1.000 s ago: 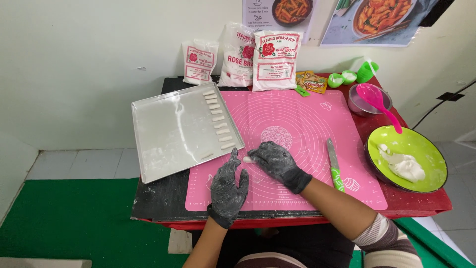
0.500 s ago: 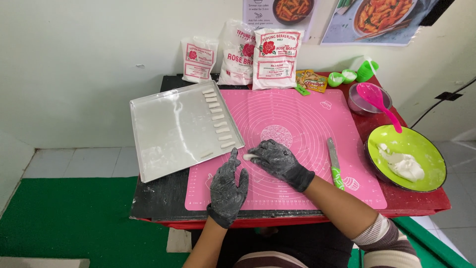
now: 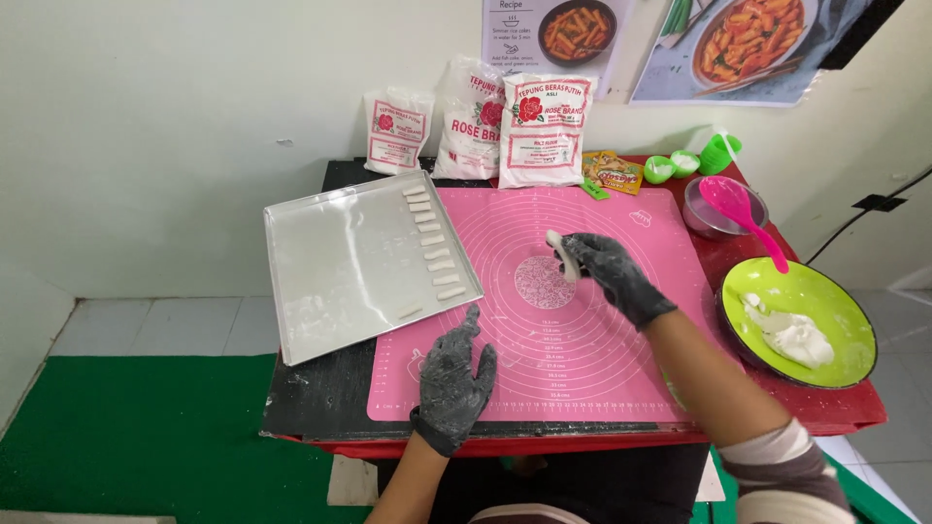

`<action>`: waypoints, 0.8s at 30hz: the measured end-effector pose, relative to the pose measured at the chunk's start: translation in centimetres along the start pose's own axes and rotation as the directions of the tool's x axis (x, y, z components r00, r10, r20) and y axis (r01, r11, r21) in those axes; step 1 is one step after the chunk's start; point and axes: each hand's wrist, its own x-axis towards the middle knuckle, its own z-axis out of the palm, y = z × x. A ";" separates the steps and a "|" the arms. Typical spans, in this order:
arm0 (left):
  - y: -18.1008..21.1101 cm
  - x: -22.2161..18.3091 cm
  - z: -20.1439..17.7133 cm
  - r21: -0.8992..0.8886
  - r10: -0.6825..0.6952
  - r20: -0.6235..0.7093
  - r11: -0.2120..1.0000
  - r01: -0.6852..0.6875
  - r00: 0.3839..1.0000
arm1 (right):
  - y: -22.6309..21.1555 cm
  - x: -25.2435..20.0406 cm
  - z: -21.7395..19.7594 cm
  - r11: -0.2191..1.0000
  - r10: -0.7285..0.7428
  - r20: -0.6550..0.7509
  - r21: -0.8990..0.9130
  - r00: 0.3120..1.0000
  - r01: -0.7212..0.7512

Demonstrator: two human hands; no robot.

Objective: Cutting a roll of dough into small pieces and arranging them neatly on a metal tray.

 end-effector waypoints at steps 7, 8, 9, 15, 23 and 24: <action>0.4 0.5 -0.5 -0.010 0.046 0.110 0.999 -0.046 0.993 | -1.3 2.5 -2.1 0.533 -0.355 0.198 -0.760 0.913 0.372; 0.3 0.4 -0.4 -0.011 0.073 0.094 0.997 -0.072 0.993 | -2.7 1.4 -1.4 0.506 -0.216 0.205 -0.813 0.955 0.289; 0.2 0.2 -0.3 -0.010 0.098 0.079 0.995 -0.097 0.992 | -3.9 0.3 -0.8 0.464 -0.072 0.198 -0.861 0.977 0.209; 0.4 0.4 -0.5 0.032 0.135 0.077 0.990 -0.138 0.988 | -2.8 3.3 -2.3 0.620 -0.364 0.091 -0.719 0.927 0.314; 0.3 0.3 -0.3 0.022 0.129 0.089 0.991 -0.131 0.988 | 0.1 11.2 2.2 0.354 -0.187 0.110 -0.919 0.976 0.171; 0.2 0.2 -0.3 0.023 0.118 0.107 0.992 -0.121 0.987 | 1.3 12.5 2.7 0.260 -0.173 0.139 -0.948 0.975 0.182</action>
